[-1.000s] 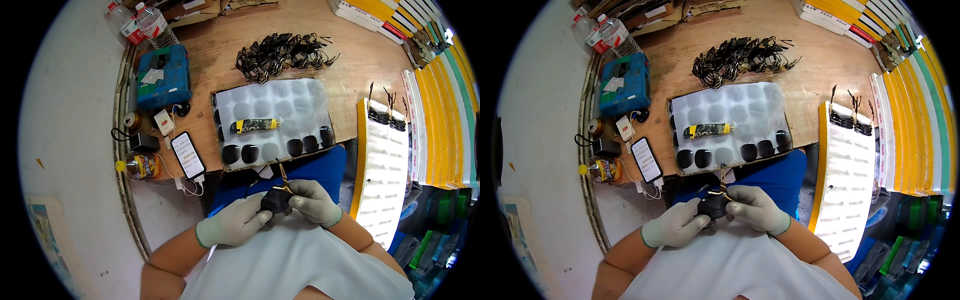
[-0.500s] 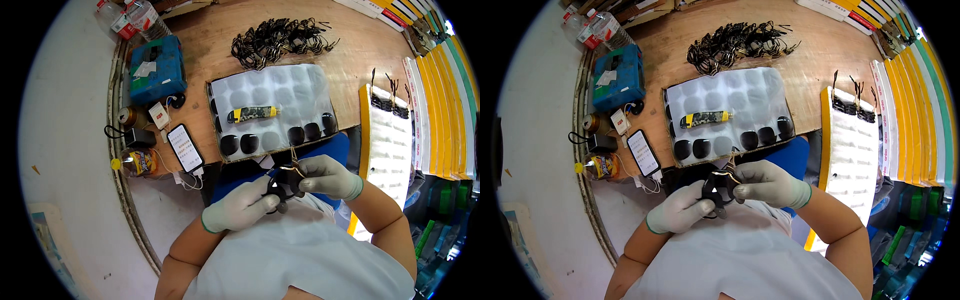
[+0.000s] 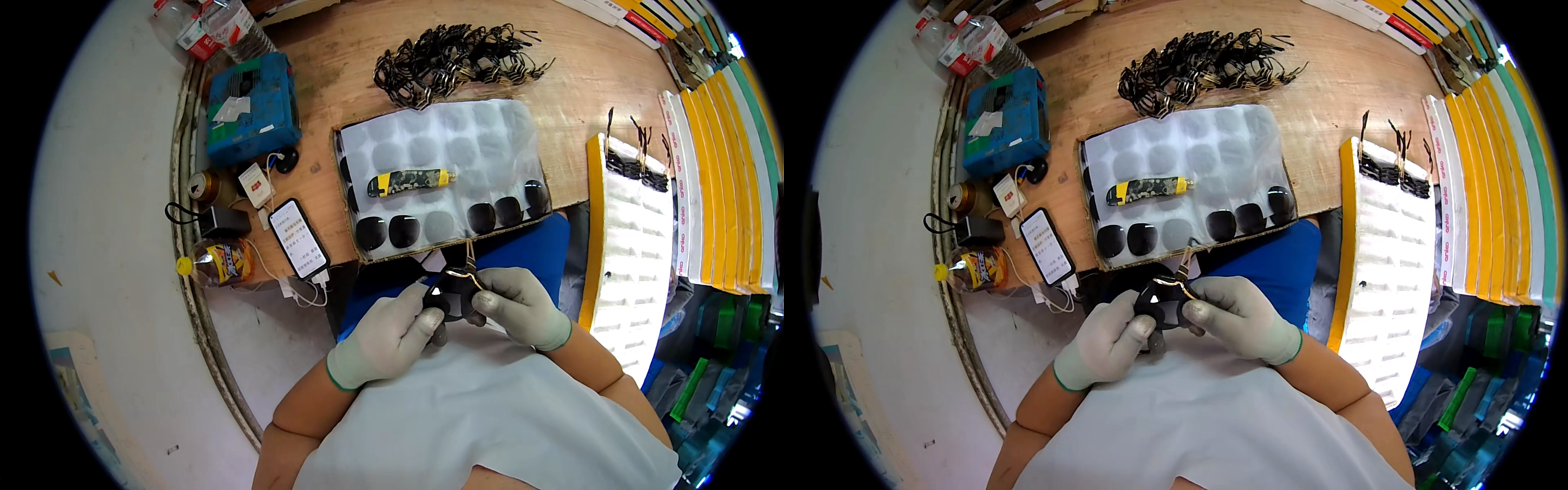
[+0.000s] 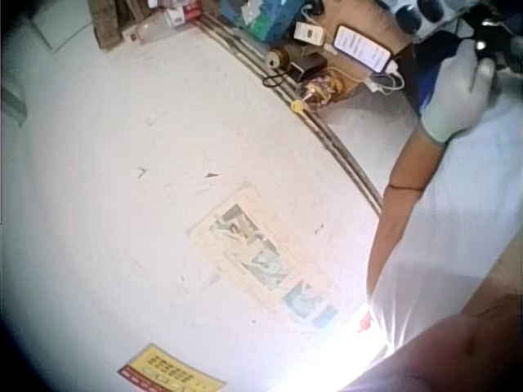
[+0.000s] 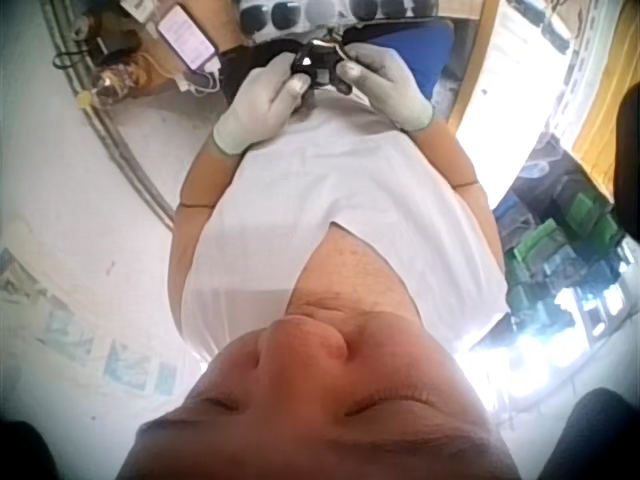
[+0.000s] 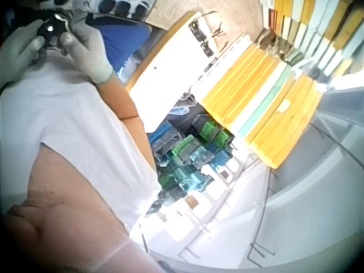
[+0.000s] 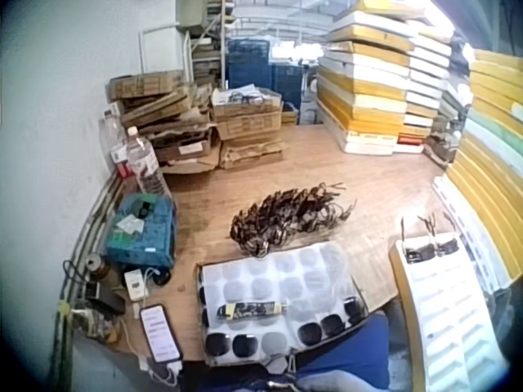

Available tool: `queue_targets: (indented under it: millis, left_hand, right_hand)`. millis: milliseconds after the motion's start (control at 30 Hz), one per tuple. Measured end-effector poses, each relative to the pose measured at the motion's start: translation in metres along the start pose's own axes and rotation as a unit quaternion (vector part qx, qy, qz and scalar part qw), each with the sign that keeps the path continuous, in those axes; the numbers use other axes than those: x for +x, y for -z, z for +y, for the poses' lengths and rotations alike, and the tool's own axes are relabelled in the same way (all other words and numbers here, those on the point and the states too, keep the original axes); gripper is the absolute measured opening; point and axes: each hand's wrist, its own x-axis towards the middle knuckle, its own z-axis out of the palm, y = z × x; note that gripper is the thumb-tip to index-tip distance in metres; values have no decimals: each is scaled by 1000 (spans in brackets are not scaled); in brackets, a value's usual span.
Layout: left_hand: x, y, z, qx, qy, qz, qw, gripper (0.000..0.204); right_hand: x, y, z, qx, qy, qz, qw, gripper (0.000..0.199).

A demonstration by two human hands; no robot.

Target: The person assembles sunglasses by inserting dark lenses into metal frames. They pick up a frame, insert a lens, and place the completed unit into a white foam tray. The process is repeated for multiple units.

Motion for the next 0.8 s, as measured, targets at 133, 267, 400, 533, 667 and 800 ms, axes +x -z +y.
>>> queue_targets:
  millis: [133,267,400,533,667,800]
  left_hand:
    - [-1,2,4,26,2,-6,1000,34]
    - [6,8,17,39,39,-16,998,28]
    - [8,0,11,13,-12,38,999,47]
    - [9,-12,10,120,-35,76,989,57]
    - [21,-24,18,158,-33,80,984,55]
    - [47,-32,25,222,-29,46,974,50]
  right_hand:
    - [0,8,-10,-97,76,-46,991,22]
    - [3,-1,-6,-96,143,9,985,22]
    - [6,5,-12,-194,154,-2,969,23]
    - [7,3,3,-86,74,1,994,20]
    - [7,16,15,-32,80,-18,996,20]
    - [2,38,13,-58,111,62,990,29]
